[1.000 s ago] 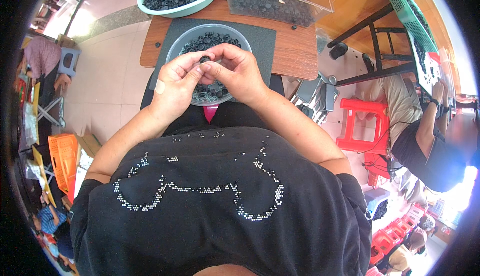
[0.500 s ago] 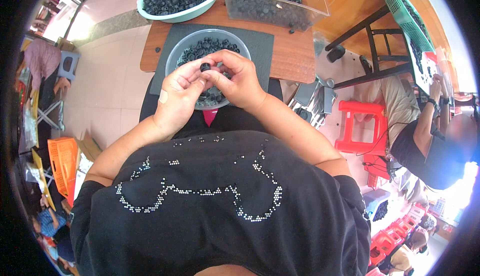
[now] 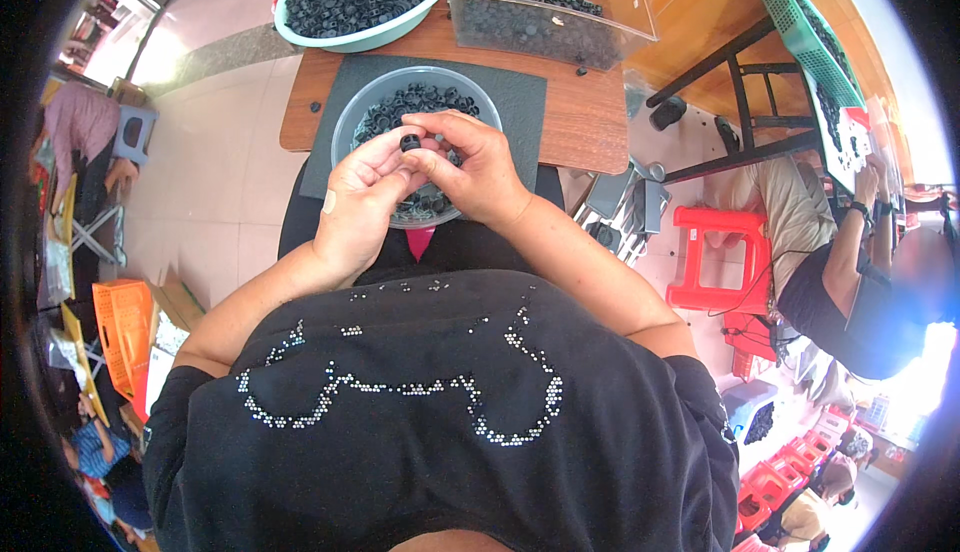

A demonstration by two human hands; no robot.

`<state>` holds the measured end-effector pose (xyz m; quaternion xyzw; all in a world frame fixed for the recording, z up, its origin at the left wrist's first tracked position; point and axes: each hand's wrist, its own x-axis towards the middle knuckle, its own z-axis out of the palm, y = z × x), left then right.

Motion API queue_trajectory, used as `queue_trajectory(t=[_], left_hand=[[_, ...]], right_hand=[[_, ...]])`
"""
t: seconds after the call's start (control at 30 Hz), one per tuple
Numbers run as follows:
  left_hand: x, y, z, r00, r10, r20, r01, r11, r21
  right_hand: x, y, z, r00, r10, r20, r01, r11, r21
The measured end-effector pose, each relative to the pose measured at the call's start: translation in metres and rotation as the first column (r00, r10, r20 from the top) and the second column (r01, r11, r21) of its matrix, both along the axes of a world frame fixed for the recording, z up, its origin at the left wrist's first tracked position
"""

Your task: The person repeatedly takes small plastic caps and metal pins from a bowl and assembles them together by inserting the pins into the caps by hand.

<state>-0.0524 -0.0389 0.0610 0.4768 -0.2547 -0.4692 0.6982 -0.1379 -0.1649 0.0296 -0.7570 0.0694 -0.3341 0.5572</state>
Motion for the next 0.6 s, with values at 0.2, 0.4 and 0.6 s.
queue_trajectory(t=[0.2, 0.4, 0.6], left_hand=[[0.018, 0.002, 0.001, 0.981, -0.105, -0.162, 0.100, 0.994, -0.039], [0.010, 0.002, 0.004, 0.997, -0.065, -0.030, 0.065, 0.998, 0.001], [0.011, 0.008, 0.004, 0.948, -0.057, 0.313, 0.065, 0.998, -0.017]], right_hand=[[-0.004, -0.006, -0.002, 0.997, 0.076, -0.002, -0.075, 0.993, 0.088], [-0.008, -0.008, 0.001, 0.989, 0.142, -0.030, -0.133, 0.972, 0.193], [-0.010, -0.002, 0.014, 0.943, 0.329, 0.059, -0.322, 0.848, 0.420]])
